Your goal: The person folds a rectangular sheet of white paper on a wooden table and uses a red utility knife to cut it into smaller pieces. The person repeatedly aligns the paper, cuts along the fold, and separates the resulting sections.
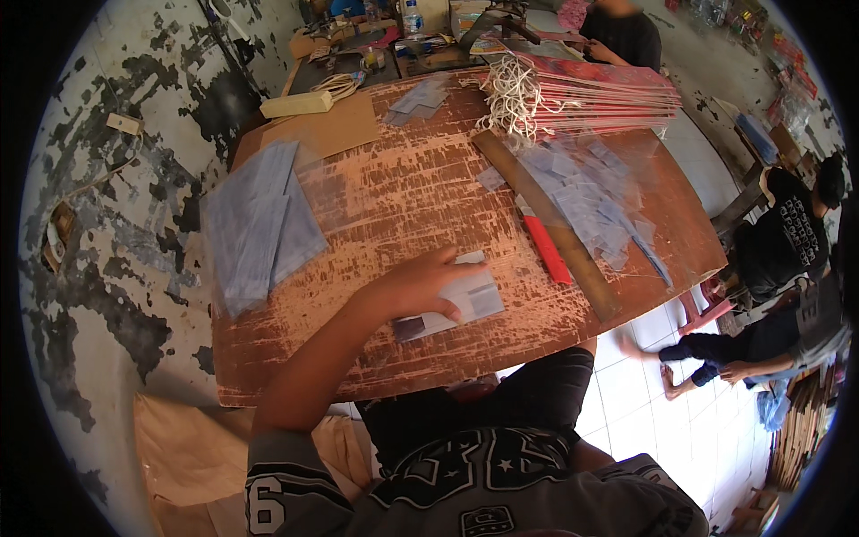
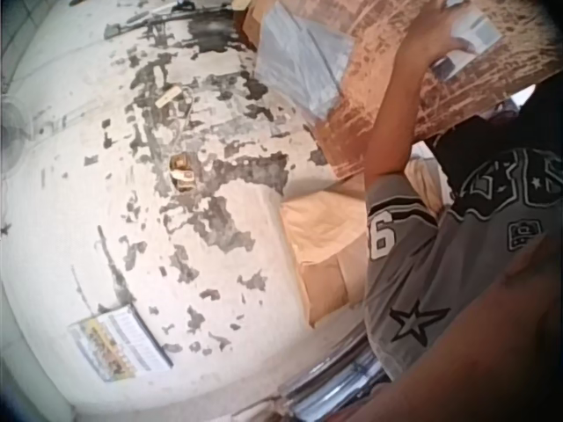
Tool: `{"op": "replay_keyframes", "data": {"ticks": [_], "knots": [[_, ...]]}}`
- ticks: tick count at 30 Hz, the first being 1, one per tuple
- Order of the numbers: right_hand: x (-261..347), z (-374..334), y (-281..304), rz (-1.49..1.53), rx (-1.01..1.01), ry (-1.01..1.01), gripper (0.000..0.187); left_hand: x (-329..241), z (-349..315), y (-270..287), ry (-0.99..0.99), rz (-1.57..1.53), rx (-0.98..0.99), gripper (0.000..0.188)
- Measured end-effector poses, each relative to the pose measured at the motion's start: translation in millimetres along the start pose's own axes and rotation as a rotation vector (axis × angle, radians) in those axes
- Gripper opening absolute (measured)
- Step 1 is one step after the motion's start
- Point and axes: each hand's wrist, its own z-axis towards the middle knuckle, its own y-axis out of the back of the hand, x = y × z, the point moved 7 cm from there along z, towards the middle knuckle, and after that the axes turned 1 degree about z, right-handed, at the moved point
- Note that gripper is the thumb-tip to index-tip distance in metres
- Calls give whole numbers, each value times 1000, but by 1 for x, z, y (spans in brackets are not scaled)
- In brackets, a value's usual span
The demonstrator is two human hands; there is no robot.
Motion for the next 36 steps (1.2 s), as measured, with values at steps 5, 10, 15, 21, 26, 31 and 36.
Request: {"op": "replay_keyframes", "data": {"ticks": [5, 10, 15, 21, 26, 31, 36], "knots": [[-3, -3, -7, -84, -22, 14, 74, 1, 0, 0, 18, 26, 9, 102], [-2, -5, -12, -128, -29, 19, 74, 2, 1, 0, 5, 24, -2, 102], [-5, -6, -10, -158, -33, 21, 74, 2, 1, -1, -16, 26, -11, 102], [-7, -8, -11, -185, -45, 22, 74, 1, 2, 0, 6, 22, 6, 102], [-7, -10, -13, -199, -45, 23, 73, 0, 1, 1, 14, 13, 16, 104], [-5, -11, -16, -212, -41, 27, 73, 4, 2, -1, -9, 13, -7, 105], [-7, -11, -17, -220, -42, 25, 73, 4, 3, -1, -4, 18, 7, 105]]}}
